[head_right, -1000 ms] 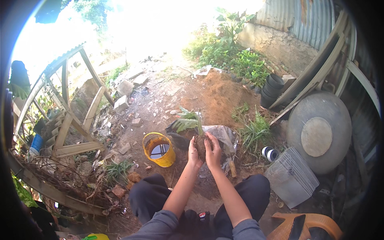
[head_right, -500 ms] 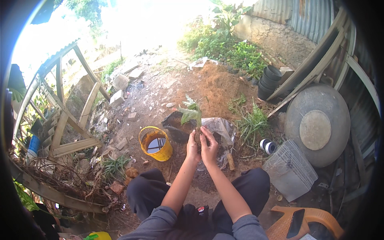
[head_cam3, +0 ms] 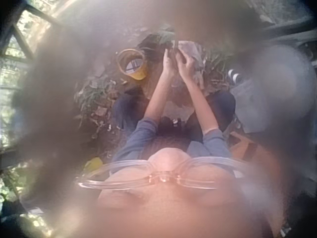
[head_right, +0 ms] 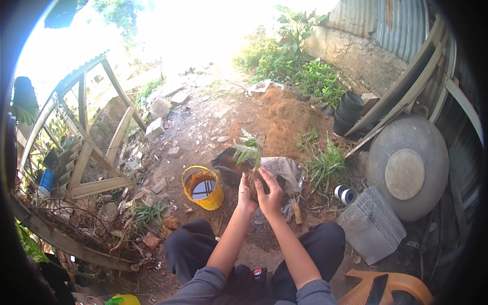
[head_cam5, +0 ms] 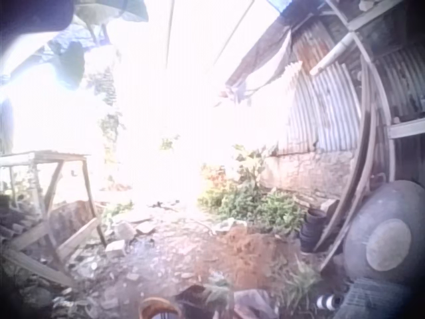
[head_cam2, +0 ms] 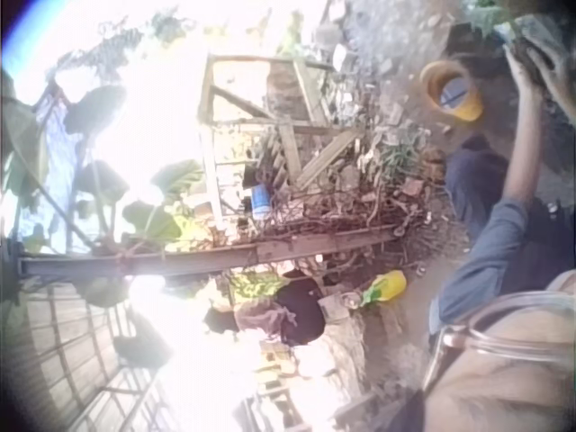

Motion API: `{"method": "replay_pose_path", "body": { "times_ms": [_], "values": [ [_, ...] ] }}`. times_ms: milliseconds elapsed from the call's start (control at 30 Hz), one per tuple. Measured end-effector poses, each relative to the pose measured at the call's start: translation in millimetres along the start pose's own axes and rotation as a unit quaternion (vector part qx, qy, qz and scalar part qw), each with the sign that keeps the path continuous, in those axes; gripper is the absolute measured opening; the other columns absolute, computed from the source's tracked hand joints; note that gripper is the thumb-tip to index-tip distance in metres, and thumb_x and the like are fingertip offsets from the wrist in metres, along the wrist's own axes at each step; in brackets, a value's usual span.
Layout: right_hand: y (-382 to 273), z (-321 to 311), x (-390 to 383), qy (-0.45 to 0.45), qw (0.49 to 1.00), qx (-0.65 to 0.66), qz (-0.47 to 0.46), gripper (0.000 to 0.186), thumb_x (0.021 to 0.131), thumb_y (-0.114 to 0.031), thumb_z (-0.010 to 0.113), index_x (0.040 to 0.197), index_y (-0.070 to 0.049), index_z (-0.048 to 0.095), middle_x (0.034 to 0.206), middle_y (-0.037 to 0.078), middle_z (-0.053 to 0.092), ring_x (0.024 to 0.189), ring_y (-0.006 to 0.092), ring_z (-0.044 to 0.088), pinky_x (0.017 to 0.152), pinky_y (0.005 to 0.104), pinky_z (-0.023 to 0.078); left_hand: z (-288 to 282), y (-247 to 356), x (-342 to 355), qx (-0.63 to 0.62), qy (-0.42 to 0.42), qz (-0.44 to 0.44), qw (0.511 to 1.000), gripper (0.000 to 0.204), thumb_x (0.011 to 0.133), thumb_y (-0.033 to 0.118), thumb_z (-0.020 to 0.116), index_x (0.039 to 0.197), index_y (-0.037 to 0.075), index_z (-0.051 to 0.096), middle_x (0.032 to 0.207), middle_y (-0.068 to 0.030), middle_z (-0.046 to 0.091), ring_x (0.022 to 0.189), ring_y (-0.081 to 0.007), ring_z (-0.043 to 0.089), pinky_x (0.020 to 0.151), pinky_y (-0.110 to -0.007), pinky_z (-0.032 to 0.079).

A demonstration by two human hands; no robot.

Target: The person sits cross-legged on the ground and packs soil around the roots of a small seedling by hand. They repeatedly add soil from a nearby pile and press it into the root ball to form a compact mass.

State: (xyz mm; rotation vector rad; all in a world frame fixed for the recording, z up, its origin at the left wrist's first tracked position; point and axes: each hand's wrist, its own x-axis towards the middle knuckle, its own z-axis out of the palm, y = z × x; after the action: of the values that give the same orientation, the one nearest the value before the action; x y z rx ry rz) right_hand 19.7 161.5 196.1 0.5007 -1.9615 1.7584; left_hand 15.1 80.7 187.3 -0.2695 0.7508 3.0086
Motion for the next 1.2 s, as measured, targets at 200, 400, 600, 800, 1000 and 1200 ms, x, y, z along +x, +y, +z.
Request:
{"method": "replay_pose_path", "body": {
  "times_ms": [200,400,600,800,1000,1200],
  "values": [
    [-1.4,5.6,-4.1,-0.025,0.998,-0.043,-0.038,0.030,0.083,-0.007,0.061,0.112,0.000,0.064,0.119,0.017,0.061,0.116,0.0295,0.056,0.100,0.0381,0.040,-28.7,-8.3,22.7,-0.074,-0.082,-0.046,0.993,0.054,0.096,0.043,0.038,0.135,0.006,0.044,0.133,-0.0098,0.049,0.123,-0.0243,0.047,0.103,-0.035,0.038],
    [1.6,6.5,-5.4,-0.018,0.998,-0.048,-0.043,0.028,0.084,-0.008,0.060,0.110,-0.001,0.065,0.118,0.017,0.062,0.115,0.0295,0.057,0.099,0.0386,0.041,-27.9,-13.1,15.6,0.005,-0.029,-0.019,0.999,0.052,0.098,0.041,0.034,0.132,0.005,0.046,0.131,-0.0098,0.051,0.122,-0.0261,0.047,0.104,-0.039,0.038],
    [-1.2,5.7,-4.1,-0.015,0.998,-0.049,-0.043,0.027,0.085,-0.009,0.059,0.110,-0.001,0.065,0.117,0.017,0.062,0.115,0.0298,0.057,0.099,0.0391,0.041,-19.7,-11.6,11.1,-0.031,-0.047,-0.032,0.998,0.046,0.097,0.037,0.038,0.128,0.004,0.049,0.128,-0.0096,0.053,0.118,-0.0247,0.051,0.103,-0.037,0.039],
    [-0.7,-3.4,3.4,-0.032,0.992,-0.094,-0.077,0.028,0.087,-0.010,0.055,0.112,-0.001,0.064,0.119,0.017,0.061,0.119,0.0329,0.052,0.100,0.0399,0.040,-14.6,-13.1,5.5,-0.034,0.010,-0.030,0.999,0.044,0.097,0.037,0.039,0.125,0.005,0.052,0.125,-0.0088,0.055,0.114,-0.0232,0.053,0.099,-0.037,0.042],
    [8.5,-0.4,-1.1,-0.056,0.992,-0.093,-0.061,0.029,0.089,-0.011,0.052,0.114,-0.001,0.063,0.119,0.017,0.060,0.120,0.0346,0.051,0.101,0.0405,0.039,-26.5,-35.4,21.5,-0.205,-0.111,-0.049,0.971,0.032,0.095,0.033,0.047,0.119,0.013,0.057,0.112,-0.0076,0.057,0.105,-0.0182,0.052,0.092,-0.030,0.043],
    [6.4,-0.8,-0.5,-0.048,0.996,-0.056,-0.055,0.030,0.092,-0.016,0.051,0.115,-0.001,0.062,0.124,0.018,0.057,0.121,0.0338,0.050,0.101,0.0405,0.039,-25.0,-18.8,11.7,-0.073,0.029,-0.050,0.996,0.037,0.094,0.036,0.044,0.119,0.012,0.056,0.118,-0.0073,0.058,0.108,-0.0202,0.055,0.093,-0.038,0.045]
  ]
}}
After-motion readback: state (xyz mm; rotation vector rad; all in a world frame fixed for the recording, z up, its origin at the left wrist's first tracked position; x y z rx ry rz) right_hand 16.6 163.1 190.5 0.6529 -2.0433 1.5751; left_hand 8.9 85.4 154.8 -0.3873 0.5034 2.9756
